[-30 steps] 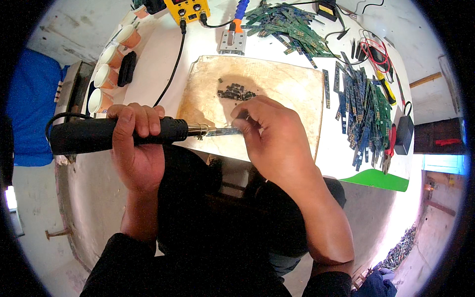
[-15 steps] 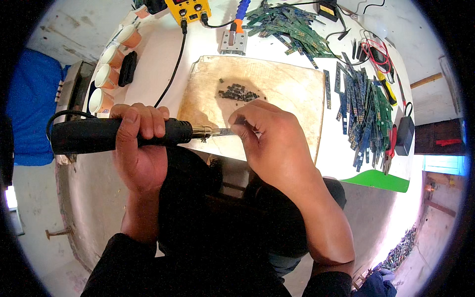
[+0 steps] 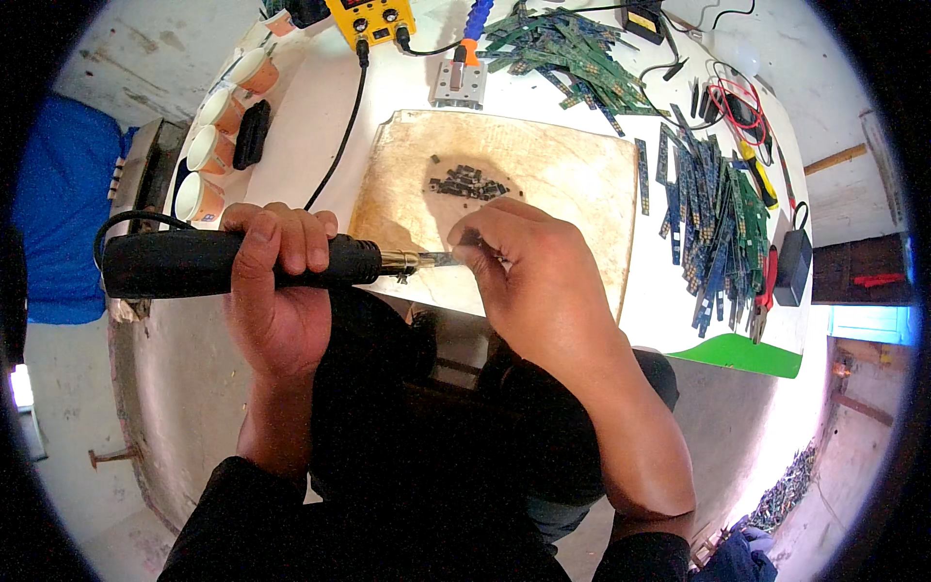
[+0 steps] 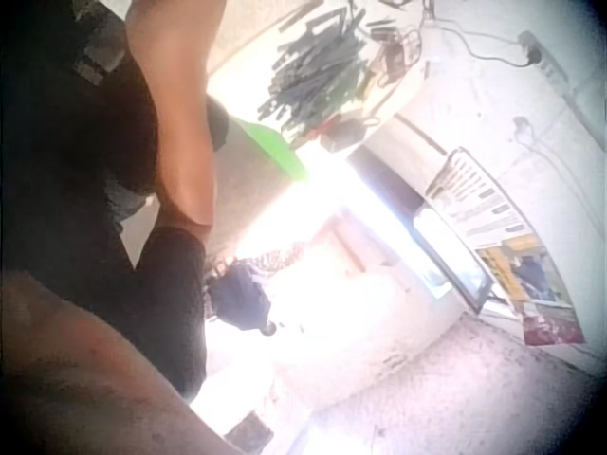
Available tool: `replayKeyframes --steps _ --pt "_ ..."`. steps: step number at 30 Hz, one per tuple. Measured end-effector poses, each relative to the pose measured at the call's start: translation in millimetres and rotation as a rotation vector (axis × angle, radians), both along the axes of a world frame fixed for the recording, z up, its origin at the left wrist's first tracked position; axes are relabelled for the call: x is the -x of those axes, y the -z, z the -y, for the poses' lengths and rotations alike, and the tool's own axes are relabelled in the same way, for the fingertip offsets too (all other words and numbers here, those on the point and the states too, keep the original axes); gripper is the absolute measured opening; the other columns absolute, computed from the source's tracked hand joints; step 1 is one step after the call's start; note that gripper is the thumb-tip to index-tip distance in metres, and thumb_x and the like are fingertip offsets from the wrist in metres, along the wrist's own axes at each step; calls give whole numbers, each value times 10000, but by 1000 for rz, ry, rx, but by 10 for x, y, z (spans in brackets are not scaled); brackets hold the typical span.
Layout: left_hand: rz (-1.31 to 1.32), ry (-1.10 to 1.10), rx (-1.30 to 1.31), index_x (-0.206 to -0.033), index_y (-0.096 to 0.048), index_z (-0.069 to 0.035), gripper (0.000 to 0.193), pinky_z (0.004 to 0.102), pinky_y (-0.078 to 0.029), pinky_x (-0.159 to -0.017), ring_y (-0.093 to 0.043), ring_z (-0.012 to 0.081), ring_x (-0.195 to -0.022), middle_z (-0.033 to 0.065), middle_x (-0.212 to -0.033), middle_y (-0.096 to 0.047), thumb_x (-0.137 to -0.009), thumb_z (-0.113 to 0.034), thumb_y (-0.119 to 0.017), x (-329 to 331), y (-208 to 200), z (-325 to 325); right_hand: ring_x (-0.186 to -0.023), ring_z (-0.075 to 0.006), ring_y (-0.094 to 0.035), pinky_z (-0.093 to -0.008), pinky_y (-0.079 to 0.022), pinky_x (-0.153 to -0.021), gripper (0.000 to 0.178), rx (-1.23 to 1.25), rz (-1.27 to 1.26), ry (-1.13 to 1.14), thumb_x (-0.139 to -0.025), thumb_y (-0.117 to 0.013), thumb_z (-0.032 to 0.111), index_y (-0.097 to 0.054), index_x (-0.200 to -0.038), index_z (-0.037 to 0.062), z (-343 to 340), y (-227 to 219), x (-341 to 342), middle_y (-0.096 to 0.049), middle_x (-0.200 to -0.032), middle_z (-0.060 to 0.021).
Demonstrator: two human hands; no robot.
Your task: The person uses a heat gun and tweezers to remove small electronic components from several circuit boards. They heat the solder joints and lift the components off, placing them onto a work surface. The person repeats this process on multiple boards throughout the clip.
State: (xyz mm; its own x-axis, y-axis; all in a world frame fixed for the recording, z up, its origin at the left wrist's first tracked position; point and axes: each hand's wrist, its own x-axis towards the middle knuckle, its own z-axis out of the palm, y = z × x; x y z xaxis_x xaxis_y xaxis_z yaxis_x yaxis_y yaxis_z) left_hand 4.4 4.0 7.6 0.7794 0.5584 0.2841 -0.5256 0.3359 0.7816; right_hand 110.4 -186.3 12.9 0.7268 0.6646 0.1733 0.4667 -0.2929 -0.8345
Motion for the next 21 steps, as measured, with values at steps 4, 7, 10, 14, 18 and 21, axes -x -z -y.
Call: replayKeyframes --steps 4,7,10,14,18,21 --pt "-4 -5 17 -932 -507 -70 126 337 -476 -726 -496 140 -712 30 -773 -504 -996 -41 -612 10 -4 -7 -764 -370 -668 -389 -521 -669 116 6 6 -13 -851 -705 -37 -690 -962 -3 -9 -18 1 -673 -900 -184" --pt "8 -2 1 -935 -510 -69 122 339 -478 -725 -498 139 -712 31 -772 -507 -997 -39 -611 1 -9 -3 -802 -383 -668 -397 -524 -695 111 -3 12 -15 -851 -706 -30 -686 -958 -6 -9 -2 4 -671 -901 -187" --pt "10 0 2 -936 -510 -68 122 339 -478 -724 -496 137 -708 31 -774 -508 -999 -41 -611 -1 9 -12 -841 -391 -667 -403 -525 -720 107 17 35 -30 -850 -703 -31 -681 -952 -8 -9 -4 -3 -670 -904 -187" --pt "10 -7 0 -937 -509 -67 123 338 -478 -724 -495 137 -708 32 -778 -512 -999 -40 -613 -5 13 -7 -868 -399 -659 -412 -525 -742 103 2 34 -48 -849 -696 -38 -675 -945 -9 -15 5 -3 -668 -909 -188" --pt "13 -9 -4 -941 -508 -66 120 338 -478 -723 -495 138 -711 32 -779 -513 -998 -40 -611 -9 20 -12 -862 -400 -657 -418 -525 -744 101 -10 24 -56 -850 -697 -38 -674 -945 -8 -14 10 -7 -668 -910 -186" --pt "8 -7 -2 -946 -506 -66 123 338 -480 -724 -496 137 -714 31 -781 -513 -996 -45 -616 -4 13 -13 -858 -396 -657 -414 -525 -740 105 -16 38 -57 -849 -698 -41 -674 -946 -7 -19 11 -8 -668 -905 -183"
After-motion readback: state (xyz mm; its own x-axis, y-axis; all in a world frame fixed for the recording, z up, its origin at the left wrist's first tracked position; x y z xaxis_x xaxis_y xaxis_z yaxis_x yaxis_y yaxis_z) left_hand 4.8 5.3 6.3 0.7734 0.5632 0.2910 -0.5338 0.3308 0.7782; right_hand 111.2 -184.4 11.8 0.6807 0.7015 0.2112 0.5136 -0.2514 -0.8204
